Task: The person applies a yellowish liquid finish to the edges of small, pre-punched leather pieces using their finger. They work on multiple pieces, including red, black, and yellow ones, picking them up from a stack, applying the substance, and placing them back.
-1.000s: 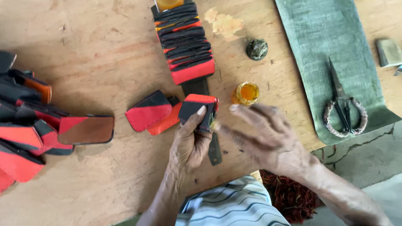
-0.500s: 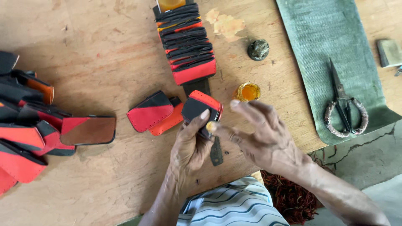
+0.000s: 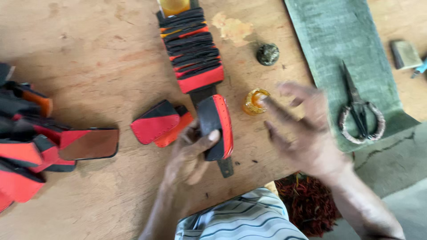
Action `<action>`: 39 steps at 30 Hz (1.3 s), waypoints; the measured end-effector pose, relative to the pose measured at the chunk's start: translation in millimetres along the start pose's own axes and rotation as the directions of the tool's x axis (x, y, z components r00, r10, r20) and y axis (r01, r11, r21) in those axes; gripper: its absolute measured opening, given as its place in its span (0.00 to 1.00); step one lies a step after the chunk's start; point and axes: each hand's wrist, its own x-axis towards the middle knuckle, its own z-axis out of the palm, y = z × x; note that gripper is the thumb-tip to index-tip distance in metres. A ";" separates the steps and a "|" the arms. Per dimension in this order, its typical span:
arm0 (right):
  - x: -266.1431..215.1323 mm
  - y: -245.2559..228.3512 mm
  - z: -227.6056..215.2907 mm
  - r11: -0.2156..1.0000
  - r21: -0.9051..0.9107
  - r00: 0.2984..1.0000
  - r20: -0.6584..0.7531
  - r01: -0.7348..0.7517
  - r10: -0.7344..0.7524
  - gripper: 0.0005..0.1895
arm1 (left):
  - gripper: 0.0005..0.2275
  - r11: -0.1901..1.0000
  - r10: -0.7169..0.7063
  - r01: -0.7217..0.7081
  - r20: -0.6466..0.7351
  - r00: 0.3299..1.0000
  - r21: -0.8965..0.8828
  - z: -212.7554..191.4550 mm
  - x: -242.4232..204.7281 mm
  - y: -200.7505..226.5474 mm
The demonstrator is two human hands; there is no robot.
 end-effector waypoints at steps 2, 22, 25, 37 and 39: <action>5.1 12.4 -16.7 1.000 -0.020 0.997 0.071 -0.005 0.007 0.24 | 0.17 0.981 0.052 -0.048 -0.014 0.999 0.186 -2.3 -0.8 13.1; 32.3 29.1 -21.0 0.996 -0.084 0.970 0.243 0.031 -0.010 0.25 | 0.15 0.806 -0.057 0.018 0.047 0.997 0.592 -1.3 20.3 37.2; 20.9 31.9 -12.8 0.995 0.090 0.980 0.196 -0.042 0.024 0.25 | 0.14 0.804 -0.065 0.026 0.044 0.997 0.594 0.1 23.5 34.0; 14.2 46.4 29.6 0.968 0.253 0.997 0.074 -0.001 -0.018 0.26 | 0.15 0.824 -0.058 0.017 0.055 0.997 0.566 1.7 18.9 33.3; 15.3 53.5 35.0 0.954 0.287 0.994 0.087 -0.085 0.062 0.24 | 0.15 0.832 -0.048 0.014 0.046 0.998 0.555 0.1 19.3 32.4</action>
